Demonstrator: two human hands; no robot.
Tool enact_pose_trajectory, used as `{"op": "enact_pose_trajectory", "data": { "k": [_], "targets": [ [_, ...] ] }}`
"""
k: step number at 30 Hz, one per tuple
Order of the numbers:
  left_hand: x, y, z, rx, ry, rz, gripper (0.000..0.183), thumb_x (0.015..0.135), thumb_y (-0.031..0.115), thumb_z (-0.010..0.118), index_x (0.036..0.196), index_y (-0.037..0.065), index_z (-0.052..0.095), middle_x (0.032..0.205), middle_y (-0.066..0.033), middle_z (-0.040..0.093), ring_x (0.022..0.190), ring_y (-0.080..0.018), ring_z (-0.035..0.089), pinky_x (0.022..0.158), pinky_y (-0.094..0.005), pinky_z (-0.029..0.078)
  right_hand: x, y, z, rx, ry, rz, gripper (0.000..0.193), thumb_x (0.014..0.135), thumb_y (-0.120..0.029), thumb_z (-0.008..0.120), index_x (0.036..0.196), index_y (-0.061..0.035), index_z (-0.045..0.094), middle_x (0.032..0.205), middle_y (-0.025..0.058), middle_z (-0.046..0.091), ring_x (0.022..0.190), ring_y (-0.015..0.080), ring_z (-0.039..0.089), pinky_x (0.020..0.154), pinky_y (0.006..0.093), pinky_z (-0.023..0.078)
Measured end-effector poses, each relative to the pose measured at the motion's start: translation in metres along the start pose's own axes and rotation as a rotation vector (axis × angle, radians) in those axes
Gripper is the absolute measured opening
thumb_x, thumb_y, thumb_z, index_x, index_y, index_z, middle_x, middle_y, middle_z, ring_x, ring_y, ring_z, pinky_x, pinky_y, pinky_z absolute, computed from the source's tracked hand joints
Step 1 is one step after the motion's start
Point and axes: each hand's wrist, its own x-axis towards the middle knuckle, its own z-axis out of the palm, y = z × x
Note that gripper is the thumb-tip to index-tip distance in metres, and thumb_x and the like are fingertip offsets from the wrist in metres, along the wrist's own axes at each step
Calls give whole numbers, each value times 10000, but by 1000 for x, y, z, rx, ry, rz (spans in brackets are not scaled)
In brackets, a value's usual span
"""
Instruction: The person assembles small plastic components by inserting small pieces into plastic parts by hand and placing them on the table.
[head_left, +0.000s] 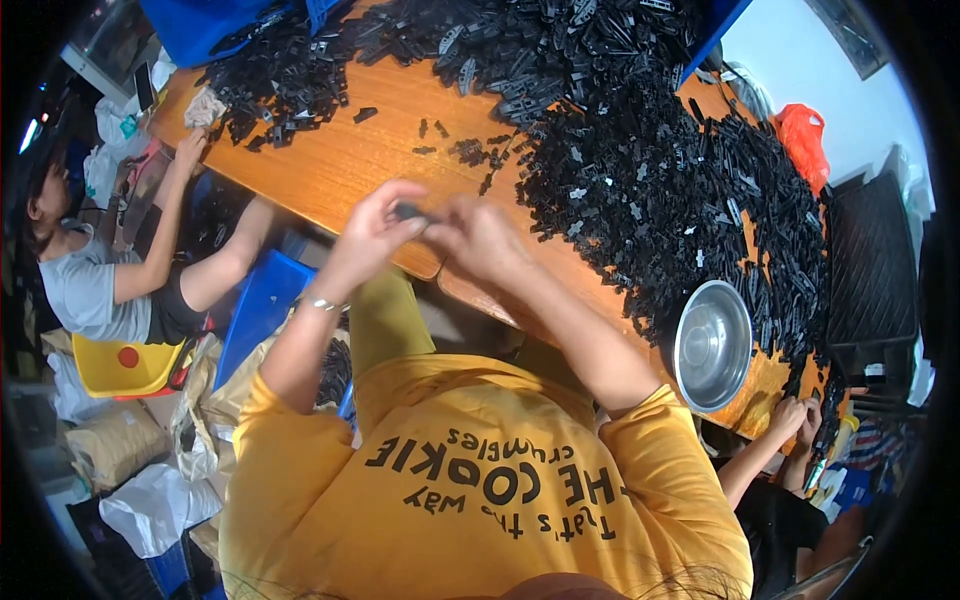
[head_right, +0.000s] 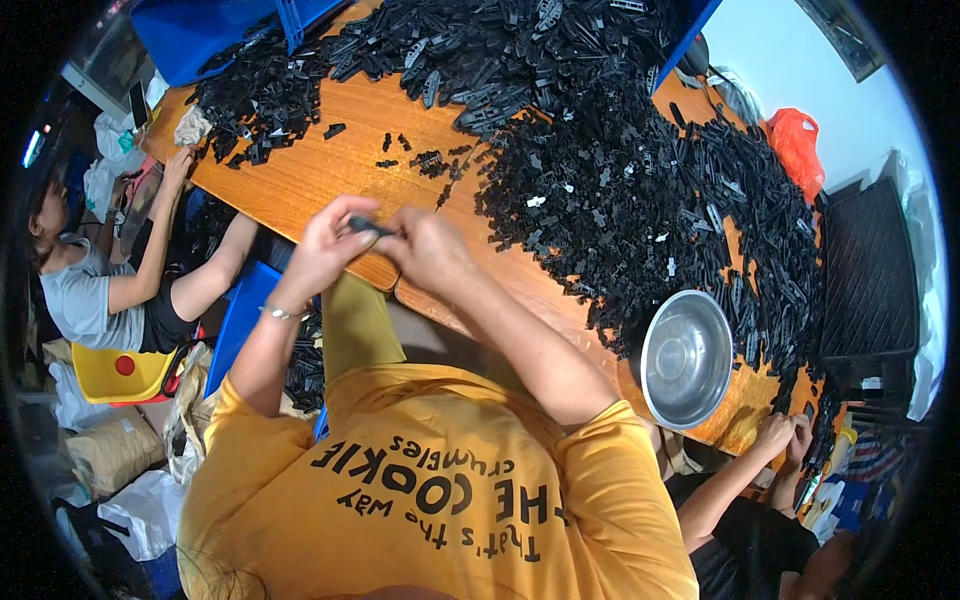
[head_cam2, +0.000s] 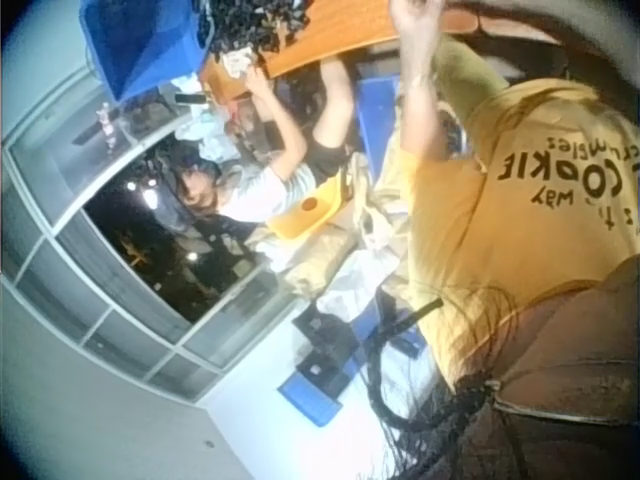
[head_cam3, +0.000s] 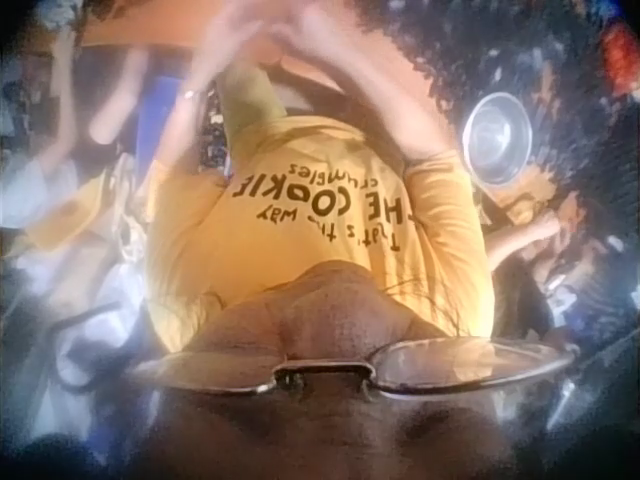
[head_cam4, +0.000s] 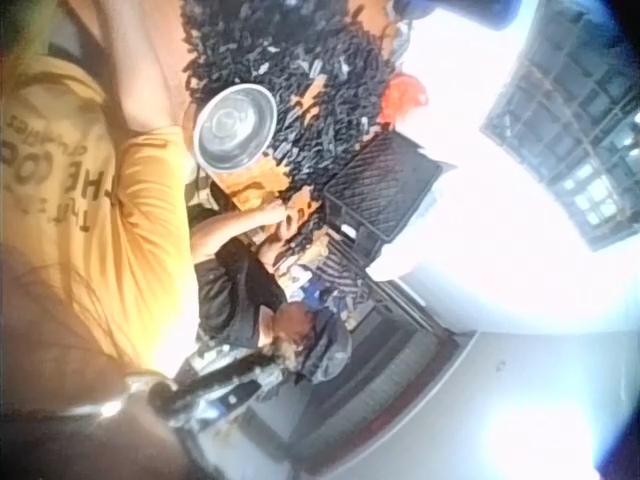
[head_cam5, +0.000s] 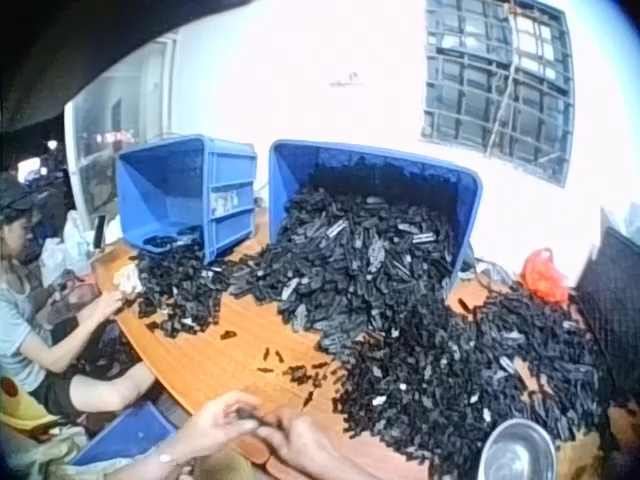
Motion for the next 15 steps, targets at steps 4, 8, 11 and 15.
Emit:
{"op": "enact_pose_trajectory", "data": {
  "k": [4, 8, 11, 15],
  "targets": [
    [-54, 37, -83, 571, -384, -219, 193, 934, 1, 717, 1126, 18, 718, 999, -18, 712, 981, -107, 660, 876, -281, 534, -15, -14, 14, 136, -330, -162, 244, 854, -269, 827, 924, -49, 747, 895, 177, 738, 849, 364, 727, 761, 453, 565],
    [-78, 52, -131, 992, -395, -82, 142, 930, 67, 755, 1045, -15, 737, 935, -44, 739, 943, -124, 677, 846, -290, 544, 13, 28, -5, -23, -84, -164, 161, 866, -206, 796, 919, -56, 767, 918, 176, 742, 852, 350, 728, 773, 452, 577],
    [-58, 39, -113, 679, -42, -186, 171, 938, 73, 751, 1080, -21, 731, 952, -42, 749, 911, -113, 682, 819, -292, 557, 44, 50, -29, -241, 174, -186, 63, 862, -99, 722, 897, -58, 756, 955, 181, 689, 851, 397, 707, 750, 492, 578],
    [12, 26, -62, 561, -11, -91, 153, 970, 74, 719, 1095, -14, 727, 972, -18, 743, 880, -86, 657, 797, -276, 550, 74, 76, -31, -412, 137, -272, 94, 841, -117, 723, 907, -51, 736, 970, 175, 666, 844, 396, 711, 740, 481, 577]
  ]
}}
